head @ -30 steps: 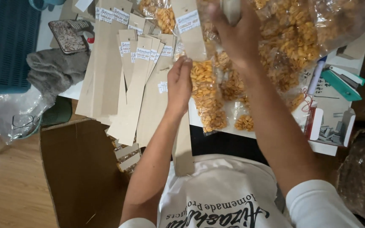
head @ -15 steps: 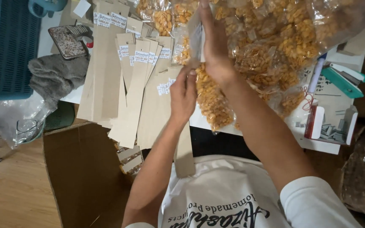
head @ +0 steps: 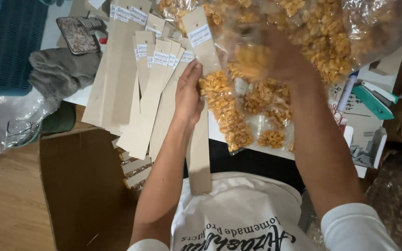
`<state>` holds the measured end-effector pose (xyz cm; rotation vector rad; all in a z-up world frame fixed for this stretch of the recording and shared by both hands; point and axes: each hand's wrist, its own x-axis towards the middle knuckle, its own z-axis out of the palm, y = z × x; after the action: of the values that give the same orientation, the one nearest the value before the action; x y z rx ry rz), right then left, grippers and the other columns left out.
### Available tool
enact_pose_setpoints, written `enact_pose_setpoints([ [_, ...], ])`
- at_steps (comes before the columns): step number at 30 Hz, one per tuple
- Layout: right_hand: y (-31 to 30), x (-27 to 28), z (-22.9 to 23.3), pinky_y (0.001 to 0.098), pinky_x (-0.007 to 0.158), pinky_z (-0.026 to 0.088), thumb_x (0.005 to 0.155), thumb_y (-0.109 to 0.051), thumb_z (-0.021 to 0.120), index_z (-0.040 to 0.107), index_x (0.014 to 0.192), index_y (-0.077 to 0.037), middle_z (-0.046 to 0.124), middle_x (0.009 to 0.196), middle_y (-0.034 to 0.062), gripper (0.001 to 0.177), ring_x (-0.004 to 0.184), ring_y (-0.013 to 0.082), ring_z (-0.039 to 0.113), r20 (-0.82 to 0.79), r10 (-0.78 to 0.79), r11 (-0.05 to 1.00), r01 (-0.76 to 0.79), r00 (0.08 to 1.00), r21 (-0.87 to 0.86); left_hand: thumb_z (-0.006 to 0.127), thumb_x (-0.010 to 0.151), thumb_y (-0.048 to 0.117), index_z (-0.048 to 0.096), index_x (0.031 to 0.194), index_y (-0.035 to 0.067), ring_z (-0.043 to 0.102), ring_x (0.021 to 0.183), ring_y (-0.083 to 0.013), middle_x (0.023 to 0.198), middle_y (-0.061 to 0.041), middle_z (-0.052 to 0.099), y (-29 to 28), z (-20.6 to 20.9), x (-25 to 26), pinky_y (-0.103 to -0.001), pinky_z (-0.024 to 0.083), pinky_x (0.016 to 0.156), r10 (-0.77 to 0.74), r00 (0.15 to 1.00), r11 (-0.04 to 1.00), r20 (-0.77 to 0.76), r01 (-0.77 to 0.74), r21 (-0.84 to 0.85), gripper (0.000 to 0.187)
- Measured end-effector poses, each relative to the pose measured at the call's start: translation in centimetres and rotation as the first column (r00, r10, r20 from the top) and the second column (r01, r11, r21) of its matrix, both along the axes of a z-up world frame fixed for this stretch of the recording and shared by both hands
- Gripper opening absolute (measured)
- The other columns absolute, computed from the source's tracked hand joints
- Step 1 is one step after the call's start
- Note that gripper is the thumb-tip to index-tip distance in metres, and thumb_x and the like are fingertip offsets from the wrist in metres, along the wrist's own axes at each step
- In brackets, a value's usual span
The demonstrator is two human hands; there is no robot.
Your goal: Stapling cardboard labels onto small plastic bags filled with nuts and placing them into a cardboard box.
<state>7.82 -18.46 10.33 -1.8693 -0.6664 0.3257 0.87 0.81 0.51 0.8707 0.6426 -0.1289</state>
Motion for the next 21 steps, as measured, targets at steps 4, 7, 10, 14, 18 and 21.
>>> enact_pose_setpoints([
  [4, 1.6, 1.6, -2.6, 0.0317, 0.059, 0.043, 0.104, -0.032, 0.070, 0.067, 0.119, -0.009, 0.063, 0.089, 0.0036, 0.028, 0.071, 0.0158, 0.056, 0.011, -0.104, 0.949, 0.102, 0.995, -0.299, 0.041, 0.101, 0.045, 0.059, 0.123, 0.003, 0.063, 0.105, -0.0271, 0.111, -0.015, 0.066, -0.4, 1.8, -0.8, -0.037, 0.053, 0.089, -0.127, 0.927, 0.990, 0.354, 0.139, -0.009, 0.051],
  [7, 2.0, 2.0, -3.6, 0.0335, 0.062, 0.045, 0.104, -0.033, 0.071, 0.067, 0.107, -0.013, 0.067, 0.092, 0.0028, 0.021, 0.077, 0.0168, 0.061, 0.088, -0.107, 0.948, 0.128, 0.990, -0.292, 0.042, 0.099, 0.053, 0.056, 0.110, 0.008, 0.061, 0.097, -0.0219, 0.100, -0.009, 0.064, -0.6, 2.8, -1.1, -0.035, 0.050, 0.085, -0.240, 0.900, 0.964, 0.365, 0.174, 0.203, 0.049],
  [10, 3.2, 1.0, -2.4, 0.0294, 0.056, 0.045, 0.103, -0.042, 0.071, 0.066, 0.103, -0.014, 0.066, 0.086, 0.0002, 0.028, 0.071, 0.0126, 0.062, 0.076, -0.211, 0.943, 0.223, 0.975, -0.245, 0.051, 0.102, 0.041, 0.055, 0.080, 0.015, 0.053, 0.071, -0.0093, 0.073, 0.003, 0.055, -0.7, 2.8, -1.1, -0.025, 0.041, 0.065, -0.260, 0.899, 0.913, 0.351, 0.110, 0.393, 0.034],
  [14, 6.9, -0.5, 0.0, 0.0248, 0.054, 0.054, 0.086, -0.069, 0.053, 0.057, 0.092, -0.018, 0.060, 0.072, -0.0079, 0.051, 0.059, 0.0073, 0.063, -0.262, -0.426, 0.861, 0.478, 0.866, 0.177, 0.049, 0.102, 0.042, 0.054, 0.074, 0.015, 0.049, 0.066, -0.0084, 0.069, 0.005, 0.052, -0.9, 3.4, -1.5, -0.025, 0.038, 0.061, -0.301, 0.867, 0.864, 0.398, 0.072, 0.498, 0.039],
  [18, 8.3, -0.2, -1.3, 0.0238, 0.048, 0.040, 0.089, -0.062, 0.045, 0.058, 0.074, -0.020, 0.052, 0.059, -0.0095, 0.046, 0.049, 0.0061, 0.053, -0.412, -0.440, 0.795, 0.559, 0.798, 0.234, 0.050, 0.104, 0.036, 0.047, 0.067, 0.018, 0.038, 0.066, -0.0099, 0.066, 0.006, 0.040, -1.0, 2.6, -2.1, -0.027, 0.036, 0.069, -0.347, 0.810, 0.804, 0.472, -0.002, 0.595, 0.042],
  [21, 7.7, -0.7, -1.5, 0.0273, 0.043, 0.037, 0.090, -0.052, 0.050, 0.052, 0.064, -0.017, 0.046, 0.052, -0.0036, 0.044, 0.040, 0.0096, 0.047, -0.360, -0.492, 0.765, 0.591, 0.793, 0.256, 0.057, 0.104, 0.037, 0.071, 0.127, 0.014, 0.060, 0.091, -0.0168, 0.096, -0.004, 0.075, -0.8, 1.1, -2.7, -0.031, 0.049, 0.084, -0.471, 0.780, 0.661, 0.411, 0.003, 0.751, 0.035],
])
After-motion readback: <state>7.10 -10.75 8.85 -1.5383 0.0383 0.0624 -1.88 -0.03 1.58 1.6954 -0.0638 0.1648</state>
